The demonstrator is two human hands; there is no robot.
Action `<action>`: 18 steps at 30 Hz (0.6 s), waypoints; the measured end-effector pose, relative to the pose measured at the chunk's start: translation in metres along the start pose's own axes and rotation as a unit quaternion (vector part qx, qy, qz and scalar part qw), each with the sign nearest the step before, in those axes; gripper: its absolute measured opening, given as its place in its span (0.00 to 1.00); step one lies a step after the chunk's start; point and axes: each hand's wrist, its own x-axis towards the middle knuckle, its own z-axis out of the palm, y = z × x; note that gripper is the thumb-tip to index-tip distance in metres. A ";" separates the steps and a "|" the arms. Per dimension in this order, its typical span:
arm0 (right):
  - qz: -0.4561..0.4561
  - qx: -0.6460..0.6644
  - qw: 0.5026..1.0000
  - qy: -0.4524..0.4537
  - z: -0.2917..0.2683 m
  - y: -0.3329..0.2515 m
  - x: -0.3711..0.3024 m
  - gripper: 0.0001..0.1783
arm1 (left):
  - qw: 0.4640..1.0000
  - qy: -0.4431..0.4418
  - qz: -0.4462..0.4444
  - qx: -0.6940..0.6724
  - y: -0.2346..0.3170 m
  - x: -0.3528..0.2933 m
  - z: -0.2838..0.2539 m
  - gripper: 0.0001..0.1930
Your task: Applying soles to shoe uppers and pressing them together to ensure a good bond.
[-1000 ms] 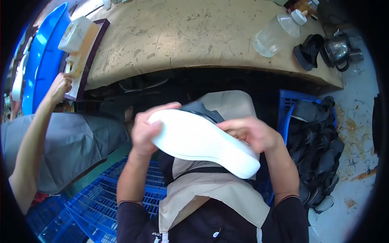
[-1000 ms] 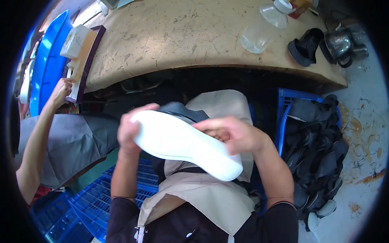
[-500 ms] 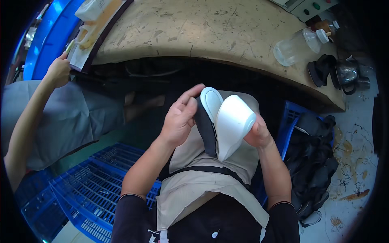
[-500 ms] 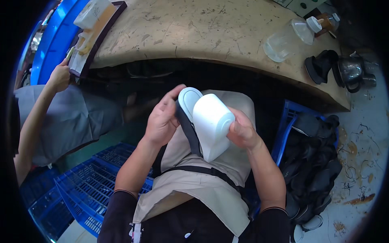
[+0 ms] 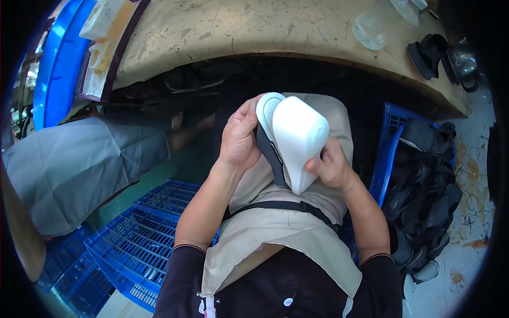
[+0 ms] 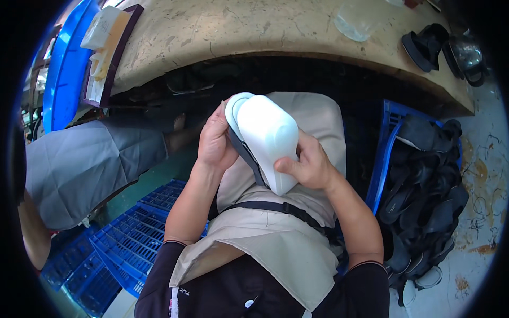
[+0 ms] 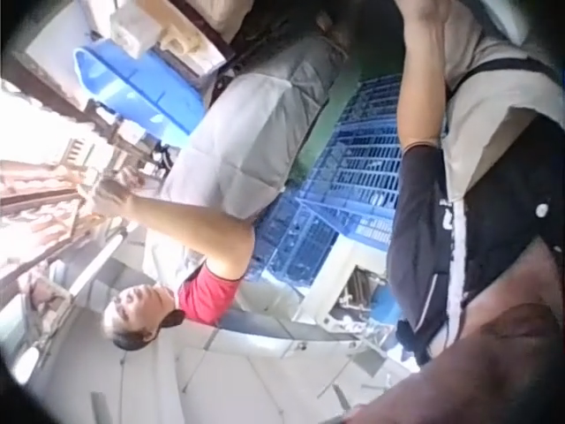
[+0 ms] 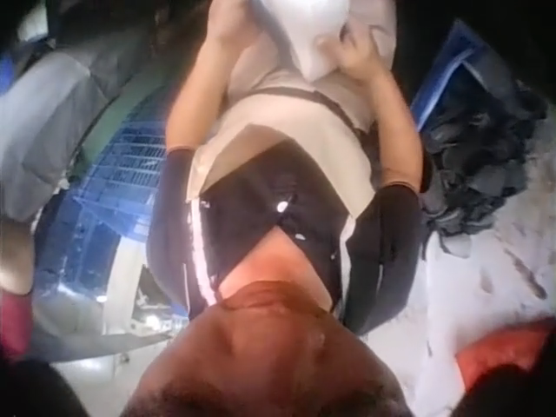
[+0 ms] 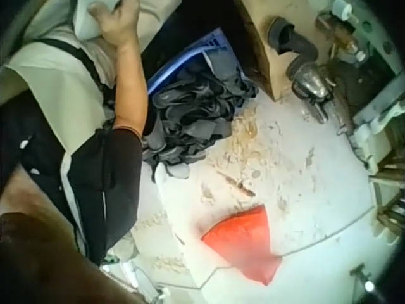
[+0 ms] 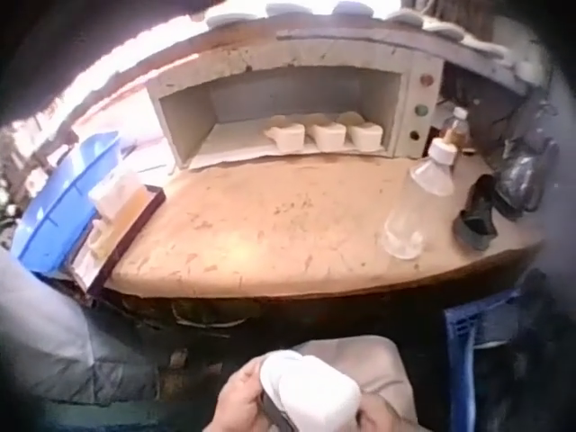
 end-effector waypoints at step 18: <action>0.051 -0.015 0.998 -0.036 0.002 0.020 0.014 0.39 | 0.999 -0.013 -0.007 -0.049 -0.013 0.000 -0.021 0.18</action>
